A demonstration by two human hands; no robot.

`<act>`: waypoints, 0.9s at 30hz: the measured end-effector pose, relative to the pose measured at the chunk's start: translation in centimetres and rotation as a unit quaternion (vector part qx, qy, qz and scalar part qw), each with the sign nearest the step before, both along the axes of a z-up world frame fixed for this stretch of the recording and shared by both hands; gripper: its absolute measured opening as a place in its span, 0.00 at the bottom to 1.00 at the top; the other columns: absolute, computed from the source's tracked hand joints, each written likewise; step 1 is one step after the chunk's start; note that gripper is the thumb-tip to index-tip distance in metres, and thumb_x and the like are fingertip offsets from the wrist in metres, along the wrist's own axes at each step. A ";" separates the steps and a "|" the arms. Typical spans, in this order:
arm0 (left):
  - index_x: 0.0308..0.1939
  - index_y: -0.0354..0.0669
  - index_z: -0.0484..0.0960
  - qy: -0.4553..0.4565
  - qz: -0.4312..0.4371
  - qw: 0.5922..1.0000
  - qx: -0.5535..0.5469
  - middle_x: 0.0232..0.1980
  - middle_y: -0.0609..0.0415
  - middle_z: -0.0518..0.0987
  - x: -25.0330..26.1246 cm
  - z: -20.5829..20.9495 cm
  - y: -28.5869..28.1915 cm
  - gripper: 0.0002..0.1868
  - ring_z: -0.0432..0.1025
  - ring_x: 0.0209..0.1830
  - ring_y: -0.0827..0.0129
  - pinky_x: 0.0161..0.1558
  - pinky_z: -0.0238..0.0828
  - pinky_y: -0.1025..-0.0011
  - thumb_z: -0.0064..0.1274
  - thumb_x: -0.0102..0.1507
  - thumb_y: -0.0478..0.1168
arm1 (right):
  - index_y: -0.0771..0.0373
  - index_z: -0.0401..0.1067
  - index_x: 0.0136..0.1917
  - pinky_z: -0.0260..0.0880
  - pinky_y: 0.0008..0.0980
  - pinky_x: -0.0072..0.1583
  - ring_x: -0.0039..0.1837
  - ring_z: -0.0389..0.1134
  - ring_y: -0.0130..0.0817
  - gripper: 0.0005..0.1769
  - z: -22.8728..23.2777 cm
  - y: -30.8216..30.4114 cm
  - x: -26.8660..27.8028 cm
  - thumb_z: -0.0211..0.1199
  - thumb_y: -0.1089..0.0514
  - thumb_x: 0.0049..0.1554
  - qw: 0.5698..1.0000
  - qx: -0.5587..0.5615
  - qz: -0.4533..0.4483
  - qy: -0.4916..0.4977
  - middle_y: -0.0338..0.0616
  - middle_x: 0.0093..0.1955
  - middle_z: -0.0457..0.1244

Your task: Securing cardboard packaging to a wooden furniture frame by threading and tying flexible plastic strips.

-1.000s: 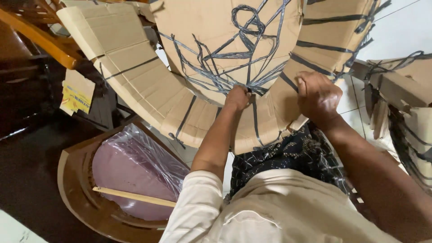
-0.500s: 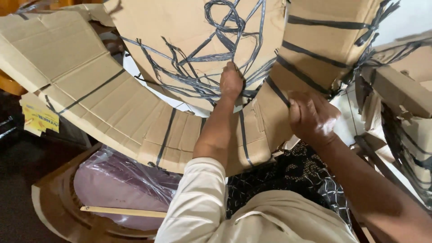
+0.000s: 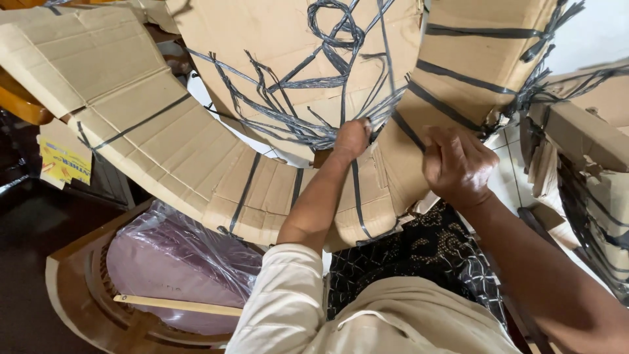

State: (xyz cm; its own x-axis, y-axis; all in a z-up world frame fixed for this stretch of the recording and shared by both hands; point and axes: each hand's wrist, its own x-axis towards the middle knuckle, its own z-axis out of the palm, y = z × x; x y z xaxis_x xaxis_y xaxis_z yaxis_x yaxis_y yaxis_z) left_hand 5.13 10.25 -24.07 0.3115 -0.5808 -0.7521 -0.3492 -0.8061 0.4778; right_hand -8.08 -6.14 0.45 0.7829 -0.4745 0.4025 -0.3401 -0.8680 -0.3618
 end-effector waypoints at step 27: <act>0.74 0.30 0.67 0.168 0.148 0.960 0.170 0.76 0.34 0.64 -1.4 17.4 -10.7 0.50 0.56 0.79 0.44 0.78 0.49 0.56 0.31 0.65 0.72 | 0.71 0.67 0.59 0.64 0.33 0.48 0.44 0.61 0.34 0.09 -5.5 -1.4 -11.3 0.49 0.70 0.67 0.741 0.577 -0.328 -0.106 0.49 0.42 0.63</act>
State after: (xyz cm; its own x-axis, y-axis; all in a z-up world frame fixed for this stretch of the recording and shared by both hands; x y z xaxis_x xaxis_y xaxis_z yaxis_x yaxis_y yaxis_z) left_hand 3.77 -0.43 -6.64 0.1318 -0.2082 -0.9692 0.0474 -0.9752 0.2160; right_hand -19.43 -7.53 -5.02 0.2083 -0.8489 -0.4859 -0.3809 0.3871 -0.8397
